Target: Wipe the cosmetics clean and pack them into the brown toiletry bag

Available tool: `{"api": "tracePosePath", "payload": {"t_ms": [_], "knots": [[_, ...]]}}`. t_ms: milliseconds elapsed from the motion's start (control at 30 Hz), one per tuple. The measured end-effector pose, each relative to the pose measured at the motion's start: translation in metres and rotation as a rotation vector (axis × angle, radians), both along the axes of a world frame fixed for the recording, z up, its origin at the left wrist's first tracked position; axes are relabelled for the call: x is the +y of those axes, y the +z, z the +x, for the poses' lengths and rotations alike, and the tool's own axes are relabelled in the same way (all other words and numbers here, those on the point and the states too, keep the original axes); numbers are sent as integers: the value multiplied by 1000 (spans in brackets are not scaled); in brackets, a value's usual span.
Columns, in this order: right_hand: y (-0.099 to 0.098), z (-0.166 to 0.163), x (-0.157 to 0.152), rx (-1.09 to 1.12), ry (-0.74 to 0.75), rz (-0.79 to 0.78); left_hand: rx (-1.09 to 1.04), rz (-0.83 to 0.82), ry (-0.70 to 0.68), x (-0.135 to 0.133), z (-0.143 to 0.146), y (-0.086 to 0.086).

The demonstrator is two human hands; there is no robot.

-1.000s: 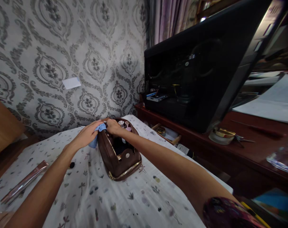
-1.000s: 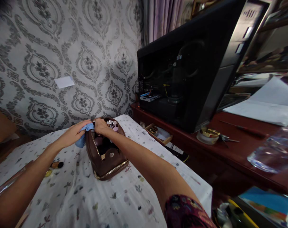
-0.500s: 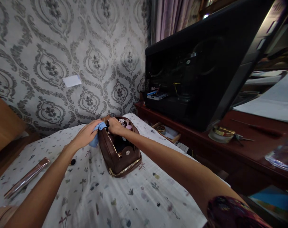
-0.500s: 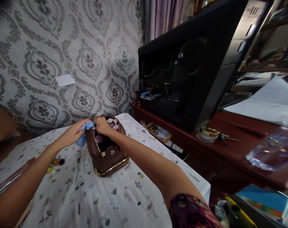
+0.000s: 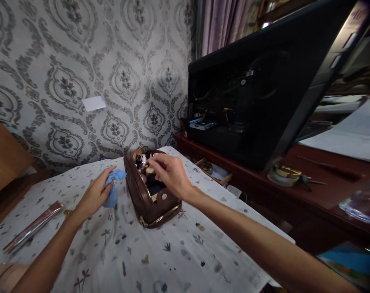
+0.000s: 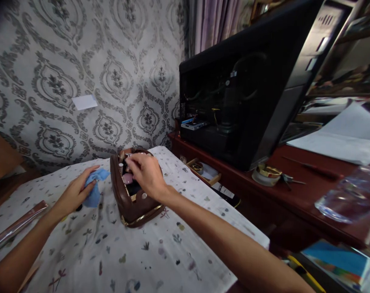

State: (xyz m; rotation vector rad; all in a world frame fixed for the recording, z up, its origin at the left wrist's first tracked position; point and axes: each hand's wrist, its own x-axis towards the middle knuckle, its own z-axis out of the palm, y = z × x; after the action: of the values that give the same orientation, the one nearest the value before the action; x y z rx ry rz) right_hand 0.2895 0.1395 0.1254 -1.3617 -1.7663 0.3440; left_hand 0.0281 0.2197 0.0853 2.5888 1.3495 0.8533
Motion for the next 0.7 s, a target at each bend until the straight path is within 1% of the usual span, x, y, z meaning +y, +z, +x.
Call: {"api": "tracePosePath", "payload": {"t_ms": [67, 167, 233, 300, 333, 400, 500, 567, 633, 700], "knots": [[-11, -6, -27, 21, 131, 49, 5, -51, 54, -9, -10, -13], [-39, -26, -56, -114, 450, 120, 0, -96, 114, -22, -24, -27], [-59, -42, -65, -252, 558, 130, -28, -91, 157, -32, -34, -31], [-75, -58, -67, -346, 629, 99, -65, -70, 258, -43, -44, -28], [-82, -67, -66, -356, 658, 72, -90, -56, 328, -49, -50, -25], [-93, -83, -63, -302, 704, 2, -181, -15, 470, -59, -64, -17], [-104, -105, -57, -105, 713, -170, -359, 67, 646, -65, -90, -12], [-113, -118, -53, 65, 717, -342, -422, 131, 755, -63, -108, -15], [-123, -127, -50, 207, 697, -489, -466, 196, 845, -60, -123, -22], [-133, -131, -49, 281, 655, -551, -488, 225, 875, -58, -130, -30]]}}
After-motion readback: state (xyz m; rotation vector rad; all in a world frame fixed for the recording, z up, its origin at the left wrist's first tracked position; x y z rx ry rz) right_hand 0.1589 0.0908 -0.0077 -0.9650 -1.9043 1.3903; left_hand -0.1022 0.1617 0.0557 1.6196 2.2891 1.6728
